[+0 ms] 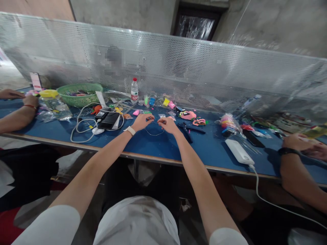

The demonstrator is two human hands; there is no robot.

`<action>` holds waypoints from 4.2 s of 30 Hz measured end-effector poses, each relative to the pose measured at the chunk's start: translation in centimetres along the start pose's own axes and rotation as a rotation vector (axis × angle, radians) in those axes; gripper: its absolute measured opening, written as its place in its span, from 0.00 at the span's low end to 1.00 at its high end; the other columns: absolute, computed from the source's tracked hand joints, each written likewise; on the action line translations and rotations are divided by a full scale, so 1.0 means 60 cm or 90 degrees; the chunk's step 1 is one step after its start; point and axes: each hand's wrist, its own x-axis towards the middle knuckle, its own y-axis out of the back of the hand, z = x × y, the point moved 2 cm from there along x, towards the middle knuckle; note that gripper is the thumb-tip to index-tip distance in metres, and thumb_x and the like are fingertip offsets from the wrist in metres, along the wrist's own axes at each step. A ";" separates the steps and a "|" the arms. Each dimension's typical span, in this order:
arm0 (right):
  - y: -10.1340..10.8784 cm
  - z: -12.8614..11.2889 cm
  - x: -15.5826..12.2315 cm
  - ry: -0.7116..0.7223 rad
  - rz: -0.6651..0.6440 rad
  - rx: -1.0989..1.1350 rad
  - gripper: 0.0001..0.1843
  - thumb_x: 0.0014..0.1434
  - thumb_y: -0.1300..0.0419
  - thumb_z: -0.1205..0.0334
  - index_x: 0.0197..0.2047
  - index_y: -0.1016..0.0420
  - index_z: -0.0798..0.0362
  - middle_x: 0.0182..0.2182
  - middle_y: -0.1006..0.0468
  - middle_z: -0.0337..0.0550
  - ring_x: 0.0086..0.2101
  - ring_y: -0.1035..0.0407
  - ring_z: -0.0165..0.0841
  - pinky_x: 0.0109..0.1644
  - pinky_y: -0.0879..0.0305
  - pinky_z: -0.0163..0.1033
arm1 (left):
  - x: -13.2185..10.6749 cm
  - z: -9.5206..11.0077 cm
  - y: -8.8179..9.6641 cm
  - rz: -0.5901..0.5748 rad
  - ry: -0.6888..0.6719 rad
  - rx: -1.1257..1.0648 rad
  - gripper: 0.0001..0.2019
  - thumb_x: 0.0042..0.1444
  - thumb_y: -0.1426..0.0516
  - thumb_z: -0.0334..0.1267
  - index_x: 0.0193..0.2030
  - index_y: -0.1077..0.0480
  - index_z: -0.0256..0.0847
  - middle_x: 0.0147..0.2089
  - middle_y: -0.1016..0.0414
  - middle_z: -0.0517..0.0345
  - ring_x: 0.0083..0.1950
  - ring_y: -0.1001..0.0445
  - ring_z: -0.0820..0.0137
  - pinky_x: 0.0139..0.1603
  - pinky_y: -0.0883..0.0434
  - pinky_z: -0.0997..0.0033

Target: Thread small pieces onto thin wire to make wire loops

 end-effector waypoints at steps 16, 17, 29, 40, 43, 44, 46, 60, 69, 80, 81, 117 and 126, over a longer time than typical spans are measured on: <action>0.036 0.007 0.013 -0.168 0.276 0.365 0.22 0.57 0.27 0.42 0.45 0.22 0.49 0.39 0.13 0.43 0.29 0.23 0.32 0.28 0.31 0.35 | -0.003 0.004 -0.004 -0.008 0.028 -0.065 0.07 0.68 0.35 0.40 0.48 0.18 0.40 0.44 0.12 0.51 0.35 0.17 0.67 0.44 0.20 0.67; 0.036 0.007 0.013 -0.173 0.280 0.387 0.23 0.56 0.27 0.42 0.46 0.22 0.49 0.40 0.13 0.42 0.29 0.22 0.32 0.28 0.31 0.35 | -0.003 0.005 -0.005 -0.013 0.024 -0.066 0.08 0.69 0.36 0.40 0.48 0.18 0.40 0.44 0.12 0.52 0.36 0.17 0.66 0.44 0.20 0.67; 0.029 0.006 0.011 -0.127 0.236 0.240 0.17 0.60 0.33 0.45 0.44 0.21 0.49 0.38 0.13 0.43 0.25 0.24 0.33 0.26 0.33 0.37 | 0.000 -0.004 -0.003 0.003 0.023 -0.040 0.06 0.68 0.36 0.38 0.49 0.19 0.41 0.44 0.12 0.52 0.39 0.16 0.65 0.47 0.20 0.66; -0.008 -0.006 -0.001 -0.009 0.019 -0.013 0.08 0.65 0.36 0.62 0.39 0.14 0.50 0.31 0.13 0.41 0.22 0.25 0.33 0.31 0.29 0.40 | 0.000 0.002 -0.002 0.001 0.036 -0.095 0.07 0.68 0.36 0.38 0.48 0.20 0.39 0.44 0.13 0.50 0.33 0.17 0.68 0.40 0.21 0.67; 0.000 -0.001 0.001 -0.038 0.084 0.002 0.08 0.65 0.37 0.63 0.40 0.14 0.50 0.32 0.13 0.42 0.23 0.24 0.34 0.33 0.26 0.40 | -0.002 0.009 0.002 -0.010 0.047 -0.187 0.09 0.66 0.34 0.40 0.47 0.20 0.38 0.42 0.13 0.49 0.30 0.18 0.69 0.37 0.22 0.67; 0.004 0.001 0.001 -0.049 0.107 0.002 0.08 0.66 0.37 0.63 0.41 0.15 0.50 0.33 0.13 0.42 0.23 0.24 0.34 0.34 0.25 0.41 | -0.003 0.013 0.004 -0.028 0.049 -0.227 0.10 0.65 0.33 0.42 0.47 0.20 0.37 0.41 0.13 0.48 0.30 0.18 0.69 0.36 0.22 0.68; 0.012 0.004 0.001 -0.061 0.147 -0.012 0.08 0.66 0.38 0.63 0.41 0.15 0.50 0.34 0.13 0.42 0.24 0.23 0.35 0.38 0.22 0.43 | -0.007 0.022 0.007 -0.111 0.058 -0.313 0.14 0.62 0.30 0.46 0.46 0.20 0.37 0.39 0.13 0.48 0.29 0.19 0.70 0.33 0.23 0.70; 0.015 0.008 0.001 -0.036 0.170 -0.080 0.08 0.65 0.37 0.65 0.37 0.15 0.48 0.32 0.13 0.43 0.35 0.18 0.41 0.52 0.21 0.47 | -0.022 0.085 0.015 -0.432 0.012 -0.395 0.17 0.54 0.23 0.50 0.42 0.13 0.39 0.38 0.11 0.45 0.33 0.13 0.64 0.38 0.17 0.68; 0.012 0.017 0.003 -0.051 0.164 -0.080 0.09 0.64 0.37 0.68 0.39 0.13 0.50 0.33 0.12 0.44 0.36 0.16 0.42 0.52 0.18 0.48 | -0.048 0.132 -0.021 -0.635 -0.116 -0.378 0.11 0.58 0.24 0.43 0.46 0.11 0.45 0.41 0.09 0.49 0.44 0.09 0.57 0.53 0.14 0.62; 0.012 0.012 -0.001 -0.070 0.157 -0.086 0.09 0.65 0.37 0.69 0.38 0.14 0.52 0.33 0.11 0.44 0.36 0.15 0.41 0.53 0.19 0.46 | -0.053 0.152 -0.033 -0.711 -0.123 -0.421 0.16 0.54 0.23 0.40 0.50 0.11 0.43 0.41 0.09 0.48 0.44 0.08 0.57 0.54 0.15 0.65; 0.012 0.011 -0.001 -0.069 0.157 -0.087 0.09 0.65 0.37 0.69 0.38 0.14 0.52 0.33 0.11 0.44 0.37 0.15 0.41 0.53 0.19 0.46 | -0.053 0.152 -0.032 -0.714 -0.116 -0.424 0.16 0.54 0.23 0.40 0.50 0.11 0.43 0.41 0.09 0.48 0.44 0.08 0.57 0.54 0.15 0.65; 0.017 0.023 0.004 -0.064 0.203 -0.044 0.05 0.59 0.36 0.62 0.35 0.16 0.50 0.34 0.13 0.45 0.37 0.20 0.41 0.54 0.21 0.49 | 0.001 -0.036 -0.012 -0.004 0.285 -0.009 0.12 0.78 0.51 0.31 0.60 0.29 0.35 0.52 0.16 0.41 0.38 0.15 0.65 0.41 0.20 0.65; 0.007 0.031 0.006 -0.144 0.202 0.131 0.08 0.56 0.28 0.57 0.34 0.21 0.49 0.25 0.20 0.37 0.25 0.22 0.36 0.32 0.20 0.42 | -0.001 -0.003 -0.002 0.165 0.265 -0.337 0.08 0.78 0.43 0.36 0.57 0.26 0.39 0.53 0.17 0.47 0.25 0.20 0.76 0.23 0.29 0.79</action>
